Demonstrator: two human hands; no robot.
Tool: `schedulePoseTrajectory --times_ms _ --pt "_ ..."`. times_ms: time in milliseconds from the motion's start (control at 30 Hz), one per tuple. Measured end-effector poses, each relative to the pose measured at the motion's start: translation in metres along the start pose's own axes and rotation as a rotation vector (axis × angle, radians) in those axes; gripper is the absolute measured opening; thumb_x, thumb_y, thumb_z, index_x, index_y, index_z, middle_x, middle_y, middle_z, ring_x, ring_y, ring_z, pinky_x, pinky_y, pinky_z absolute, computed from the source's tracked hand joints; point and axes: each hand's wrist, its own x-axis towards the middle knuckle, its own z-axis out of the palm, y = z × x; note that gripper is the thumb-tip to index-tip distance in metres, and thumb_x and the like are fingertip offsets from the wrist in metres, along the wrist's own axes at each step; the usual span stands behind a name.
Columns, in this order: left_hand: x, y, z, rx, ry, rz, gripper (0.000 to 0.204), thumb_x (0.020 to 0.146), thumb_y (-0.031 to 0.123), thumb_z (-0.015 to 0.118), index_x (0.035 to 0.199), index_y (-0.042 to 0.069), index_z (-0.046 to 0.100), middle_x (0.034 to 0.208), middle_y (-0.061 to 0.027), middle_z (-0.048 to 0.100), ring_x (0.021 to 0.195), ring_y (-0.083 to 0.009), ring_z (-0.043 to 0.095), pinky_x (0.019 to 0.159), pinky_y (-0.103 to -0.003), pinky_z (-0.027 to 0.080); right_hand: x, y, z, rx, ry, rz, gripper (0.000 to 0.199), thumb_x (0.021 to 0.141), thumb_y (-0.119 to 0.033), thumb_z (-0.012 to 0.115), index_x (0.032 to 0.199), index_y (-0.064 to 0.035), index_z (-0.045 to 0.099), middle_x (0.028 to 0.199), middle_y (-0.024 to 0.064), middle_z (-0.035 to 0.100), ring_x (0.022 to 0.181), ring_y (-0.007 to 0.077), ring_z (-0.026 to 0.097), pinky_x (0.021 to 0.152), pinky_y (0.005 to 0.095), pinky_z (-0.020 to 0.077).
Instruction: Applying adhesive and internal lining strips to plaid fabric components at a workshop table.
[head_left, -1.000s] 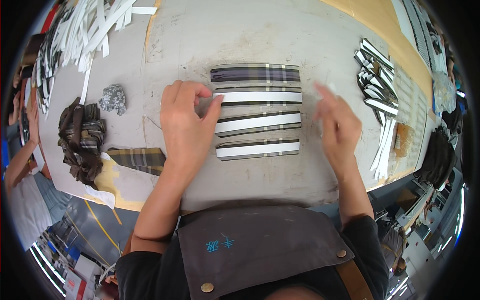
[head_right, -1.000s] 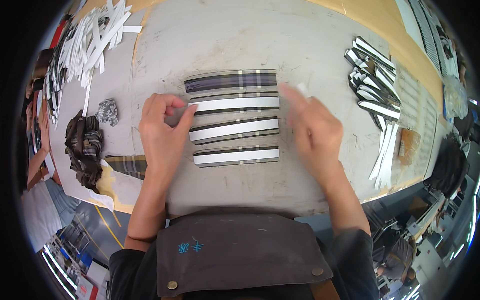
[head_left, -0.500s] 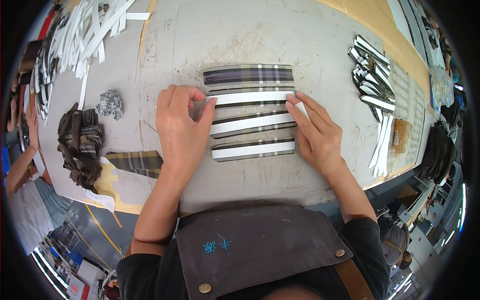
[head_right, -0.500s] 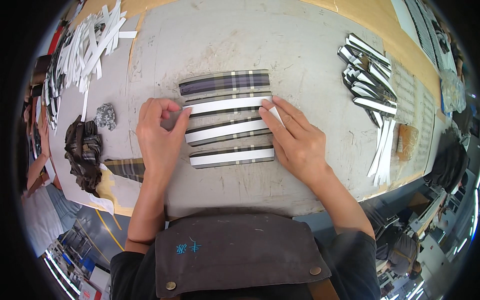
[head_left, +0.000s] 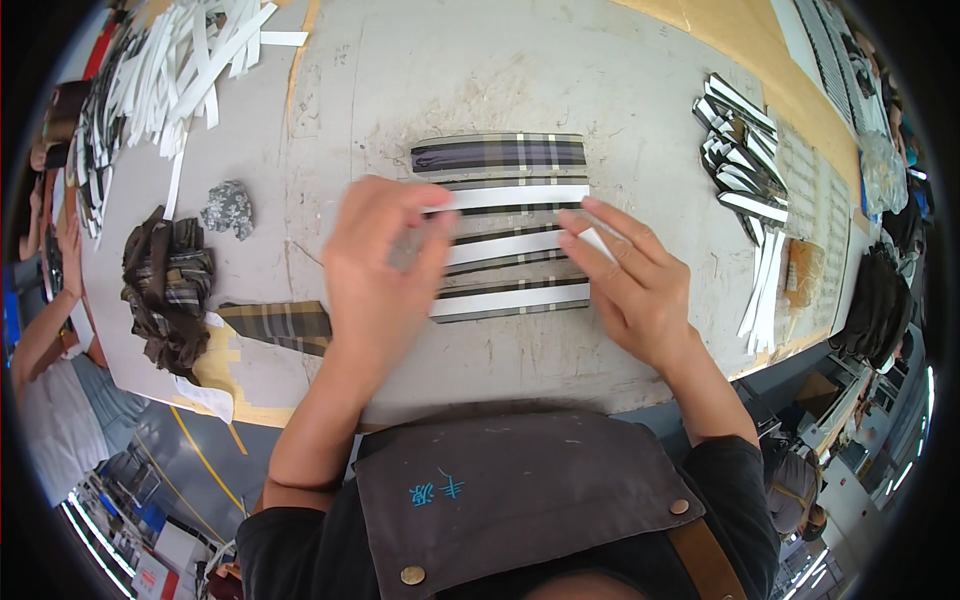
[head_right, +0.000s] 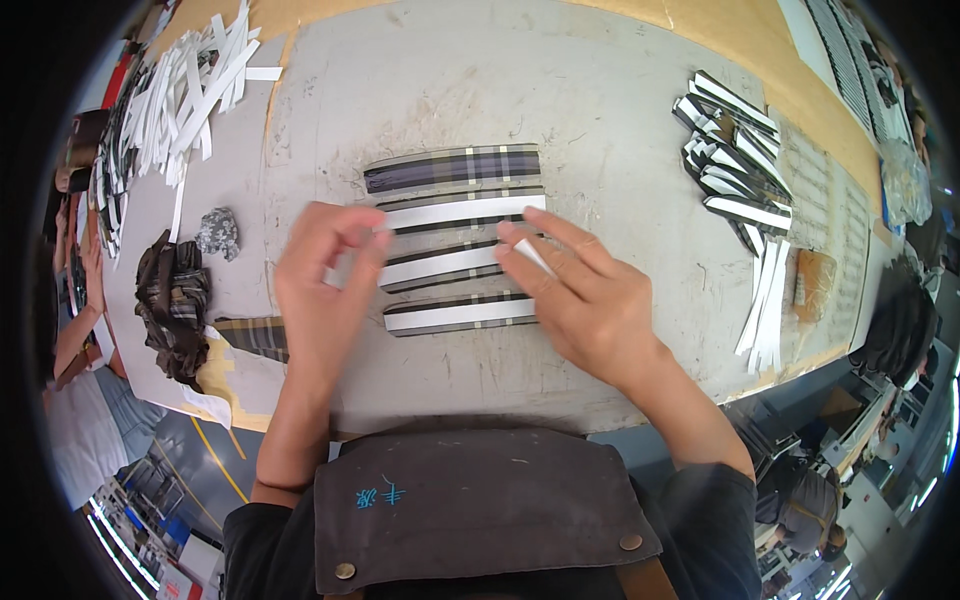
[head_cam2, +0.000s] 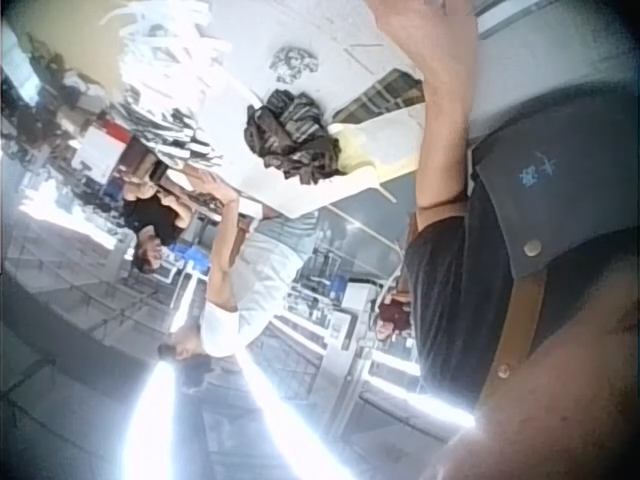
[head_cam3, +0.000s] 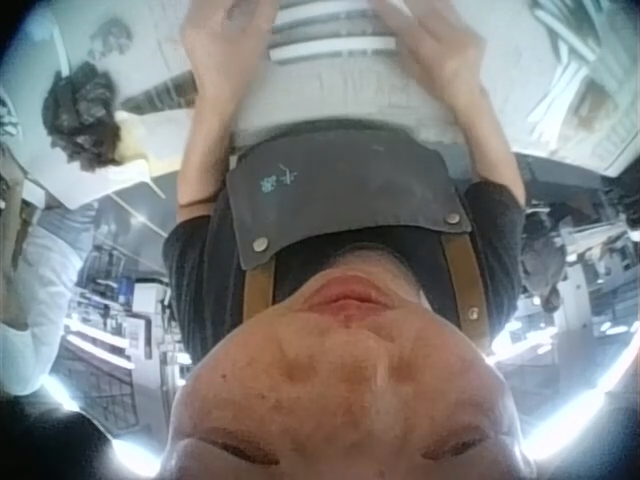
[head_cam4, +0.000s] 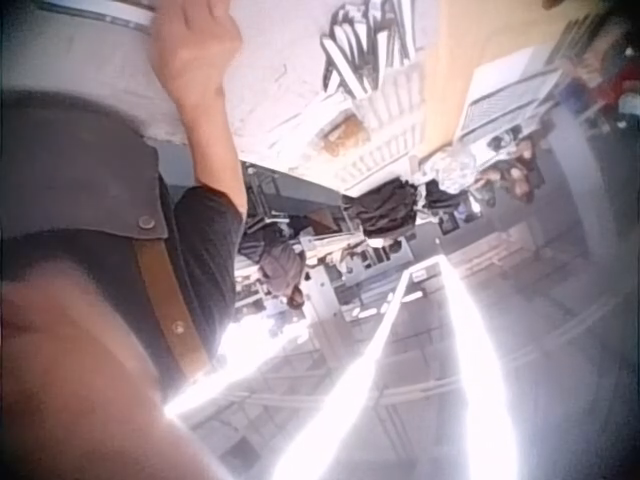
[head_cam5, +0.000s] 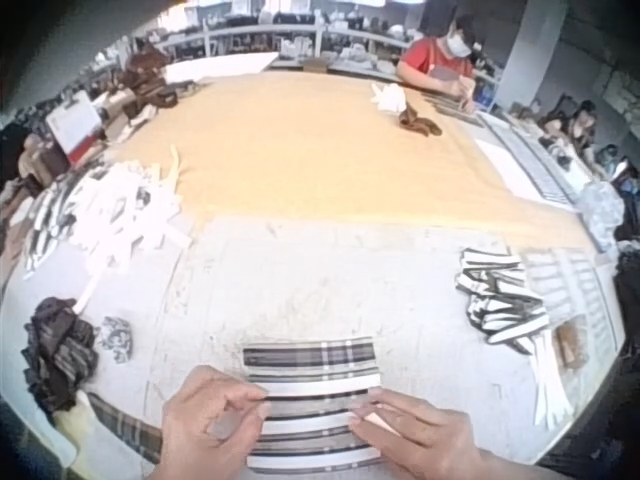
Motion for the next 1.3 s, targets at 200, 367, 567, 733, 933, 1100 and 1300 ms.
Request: schedulePoseTrajectory --times_ms 200,367,567,733,933,1100,1300 --pt "-0.004 0.027 0.015 -0.375 -0.302 0.068 0.015 0.081 -0.003 0.069 0.094 0.004 0.07 0.087 -0.0055 0.065 0.076 -0.0117 0.057 0.065 -0.023 0.044 0.007 -0.014 -0.001 0.133 -0.003 -0.185 0.033 0.068 0.0 0.07 0.1 -0.0094 0.072 0.097 0.0055 0.069 0.093 0.0218 0.068 0.057 0.0286 0.055" --pt "0.002 0.015 0.0 -0.365 -0.272 -0.08 0.01 0.084 -0.002 0.069 0.094 0.0 0.069 0.084 -0.0032 0.065 0.076 -0.0087 0.057 0.067 -0.02 0.045 0.017 -0.013 -0.018 0.434 -0.147 0.088 0.025 0.076 0.0 0.07 0.1 -0.0073 0.071 0.087 0.0062 0.067 0.071 0.0191 0.063 0.053 0.0276 0.0482" --pt "0.017 -0.002 -0.001 -0.283 -0.051 -0.305 0.014 0.085 0.0 0.07 0.098 -0.003 0.066 0.079 -0.0008 0.064 0.071 -0.0049 0.054 0.064 -0.019 0.043 0.022 0.02 -0.008 0.653 -0.083 0.438 0.017 0.083 -0.002 0.069 0.1 -0.0044 0.071 0.079 0.0032 0.065 0.066 0.0078 0.055 0.055 0.0222 0.0415" --pt "0.026 -0.015 0.01 -0.02 0.089 -0.135 0.021 0.081 -0.001 0.069 0.102 0.0 0.064 0.074 -0.0054 0.064 0.063 -0.0115 0.055 0.057 -0.024 0.047 0.04 0.034 0.005 0.72 -0.045 0.627 0.015 0.087 -0.004 0.066 0.101 0.0004 0.069 0.082 -0.0026 0.062 0.073 0.0036 0.052 0.065 0.0184 0.0414" --pt "0.027 -0.029 0.017 0.095 0.129 -0.067 0.025 0.079 -0.003 0.07 0.101 0.002 0.062 0.076 -0.0055 0.061 0.063 -0.016 0.057 0.057 -0.028 0.049 0.05 0.042 0.016 0.608 -0.023 0.606 0.016 0.086 -0.004 0.068 0.102 0.0001 0.068 0.08 -0.0027 0.061 0.072 0.0036 0.052 0.066 0.0187 0.0437" --pt "0.029 -0.029 0.019 0.11 0.127 -0.071 0.024 0.079 -0.002 0.071 0.101 0.001 0.062 0.075 -0.0037 0.059 0.066 -0.012 0.055 0.059 -0.025 0.049 0.048 0.044 0.026 0.581 0.051 0.632 0.015 0.082 -0.005 0.072 0.097 -0.0031 0.07 0.073 -0.0008 0.06 0.064 0.0049 0.051 0.058 0.0192 0.045" --pt "0.03 -0.029 0.019 0.094 0.12 -0.069 0.026 0.077 -0.005 0.071 0.101 0.001 0.061 0.076 -0.0072 0.057 0.066 -0.0178 0.056 0.056 -0.03 0.05 0.049 0.043 0.028 0.526 0.078 0.656 0.016 0.082 -0.004 0.071 0.099 -0.0018 0.07 0.074 -0.0001 0.061 0.063 0.0049 0.052 0.058 0.0194 0.0456"
